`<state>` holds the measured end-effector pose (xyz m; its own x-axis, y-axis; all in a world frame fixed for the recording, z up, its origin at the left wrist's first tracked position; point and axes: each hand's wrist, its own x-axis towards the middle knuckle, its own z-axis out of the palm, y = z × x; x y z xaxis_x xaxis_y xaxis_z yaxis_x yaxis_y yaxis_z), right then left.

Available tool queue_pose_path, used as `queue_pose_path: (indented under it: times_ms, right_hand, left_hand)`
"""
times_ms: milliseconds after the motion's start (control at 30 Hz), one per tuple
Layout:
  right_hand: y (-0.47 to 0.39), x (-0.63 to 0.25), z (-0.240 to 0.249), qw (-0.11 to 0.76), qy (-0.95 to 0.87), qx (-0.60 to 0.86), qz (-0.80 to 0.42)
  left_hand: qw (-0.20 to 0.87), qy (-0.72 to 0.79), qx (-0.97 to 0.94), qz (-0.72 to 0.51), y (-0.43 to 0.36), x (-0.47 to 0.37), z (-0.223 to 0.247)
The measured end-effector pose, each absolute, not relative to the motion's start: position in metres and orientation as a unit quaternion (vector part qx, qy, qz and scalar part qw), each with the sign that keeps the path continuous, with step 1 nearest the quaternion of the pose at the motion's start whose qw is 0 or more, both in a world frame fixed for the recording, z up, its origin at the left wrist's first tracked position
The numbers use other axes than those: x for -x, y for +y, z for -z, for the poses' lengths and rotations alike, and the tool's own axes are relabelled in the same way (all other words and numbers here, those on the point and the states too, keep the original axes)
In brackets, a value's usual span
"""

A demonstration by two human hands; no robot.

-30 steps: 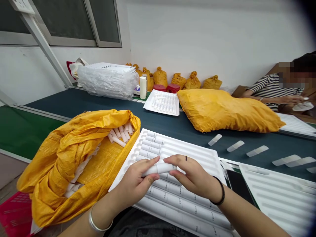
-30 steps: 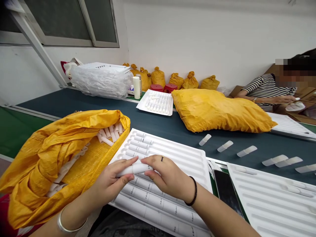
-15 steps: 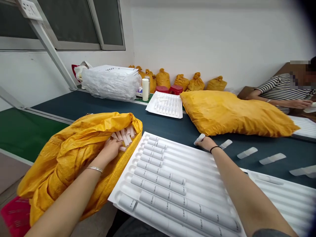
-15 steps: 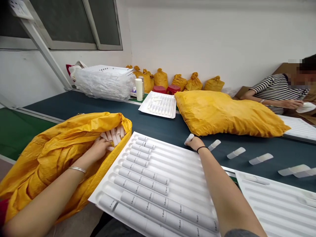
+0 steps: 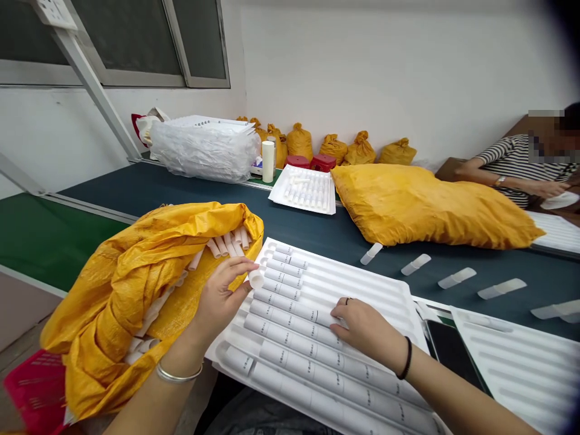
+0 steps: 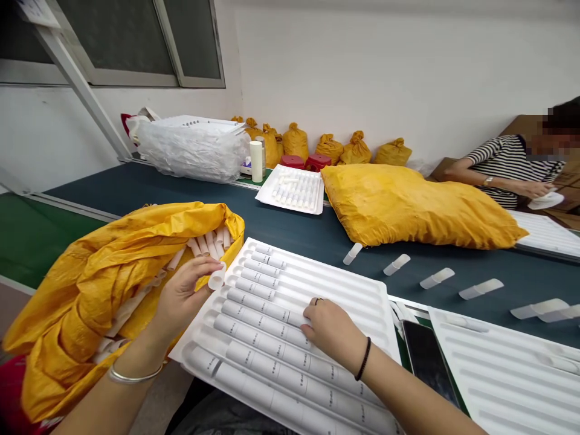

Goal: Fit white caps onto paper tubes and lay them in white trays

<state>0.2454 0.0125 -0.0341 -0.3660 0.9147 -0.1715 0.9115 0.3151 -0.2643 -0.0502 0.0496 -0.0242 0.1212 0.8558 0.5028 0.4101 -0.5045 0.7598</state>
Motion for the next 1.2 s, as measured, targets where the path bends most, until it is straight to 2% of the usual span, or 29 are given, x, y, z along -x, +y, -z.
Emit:
queue_pose_path:
  times_ms: [100,200,267,333,433,533,733,867,1033,1200]
  right_hand:
    - [0.012,-0.246,0.022,0.133,-0.778,0.588,-0.179]
    - [0.009,-0.238,0.007,0.288,-0.729,0.526,-0.331]
    - [0.007,-0.230,0.001,0.357,-0.695,0.440,-0.444]
    - [0.005,-0.226,-0.003,0.393,-0.676,0.385,-0.490]
    - [0.008,-0.231,-0.006,0.414,-0.725,0.389,-0.390]
    - [0.014,-0.242,-0.012,0.383,-0.810,0.363,-0.255]
    - [0.022,-0.244,-0.024,0.295,-0.888,0.291,-0.201]
    - [0.021,-0.238,-0.022,0.307,-0.877,0.304,-0.209]
    - [0.018,-0.238,-0.016,0.303,-0.841,0.355,-0.274]
    - [0.022,-0.233,-0.014,0.288,-0.727,0.398,-0.480]
  left_hand:
    - [0.385,0.413,-0.613,-0.553,0.039,0.032,0.024]
    - [0.580,0.350,-0.432,-0.595,0.028,0.010,0.020]
    - [0.653,0.322,-0.352,-0.588,0.022,-0.001,0.018]
    - [0.670,0.334,-0.338,-0.570,0.018,-0.006,0.016]
    - [0.614,0.409,-0.430,-0.520,0.016,-0.001,0.015]
    - [0.528,0.468,-0.569,-0.422,0.016,0.007,0.009]
    - [0.510,0.428,-0.689,-0.288,0.013,0.010,-0.010]
    - [0.417,0.436,-0.737,-0.305,0.008,0.008,-0.011]
    - [0.239,0.394,-0.813,-0.356,0.006,0.008,-0.001]
    - [0.095,0.333,-0.864,-0.367,0.008,0.010,0.007]
